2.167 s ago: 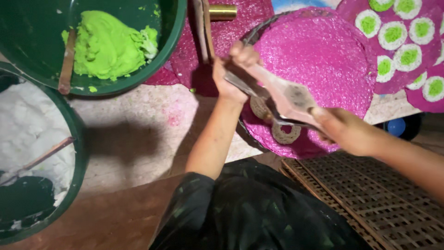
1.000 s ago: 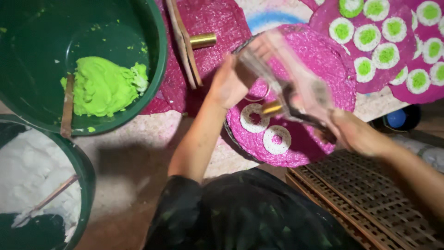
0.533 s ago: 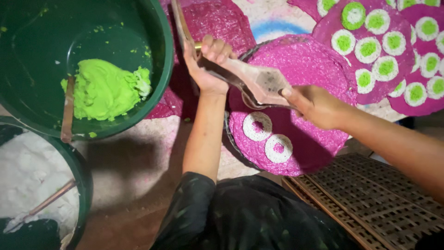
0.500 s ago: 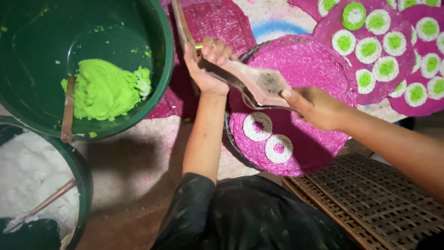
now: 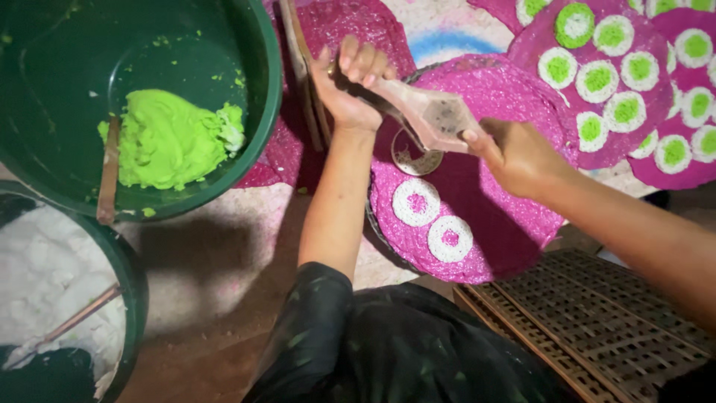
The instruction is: The person uses metal molds to form batter into decorative shapes by dipping the molds into green and white batter and then transferring the molded shapes onto circular pink mats.
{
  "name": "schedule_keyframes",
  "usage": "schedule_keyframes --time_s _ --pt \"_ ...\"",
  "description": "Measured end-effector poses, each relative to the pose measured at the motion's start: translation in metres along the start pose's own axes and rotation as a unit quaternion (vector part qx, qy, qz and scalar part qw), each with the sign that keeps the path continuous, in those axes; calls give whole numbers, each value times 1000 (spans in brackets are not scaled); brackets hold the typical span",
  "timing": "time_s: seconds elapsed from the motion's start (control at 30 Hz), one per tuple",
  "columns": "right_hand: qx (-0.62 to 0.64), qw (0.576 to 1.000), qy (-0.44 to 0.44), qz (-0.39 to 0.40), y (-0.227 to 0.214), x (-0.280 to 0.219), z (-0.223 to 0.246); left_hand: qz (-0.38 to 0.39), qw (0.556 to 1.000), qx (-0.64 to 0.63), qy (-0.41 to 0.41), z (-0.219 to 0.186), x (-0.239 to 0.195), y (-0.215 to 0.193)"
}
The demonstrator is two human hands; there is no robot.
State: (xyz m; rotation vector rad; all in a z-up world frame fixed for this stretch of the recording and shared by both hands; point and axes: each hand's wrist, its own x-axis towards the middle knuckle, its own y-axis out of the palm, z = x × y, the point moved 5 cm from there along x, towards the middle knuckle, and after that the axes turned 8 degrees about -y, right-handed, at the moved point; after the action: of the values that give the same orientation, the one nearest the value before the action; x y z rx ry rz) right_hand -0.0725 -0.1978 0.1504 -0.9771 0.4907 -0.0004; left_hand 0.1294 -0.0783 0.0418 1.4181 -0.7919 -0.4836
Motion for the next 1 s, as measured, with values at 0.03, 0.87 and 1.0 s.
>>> schedule_keyframes --time_s 0.03,0.87,1.0 --pt "15 1000 -13 -8 4 2 2 -10 1000 9 -4 -7 -2 1" --pt "412 857 -67 -303 33 -135 -122 -94 337 924 -155 60 -107 29" --pt "491 795 -41 -353 62 -156 -125 -89 346 921 -154 61 -94 29"
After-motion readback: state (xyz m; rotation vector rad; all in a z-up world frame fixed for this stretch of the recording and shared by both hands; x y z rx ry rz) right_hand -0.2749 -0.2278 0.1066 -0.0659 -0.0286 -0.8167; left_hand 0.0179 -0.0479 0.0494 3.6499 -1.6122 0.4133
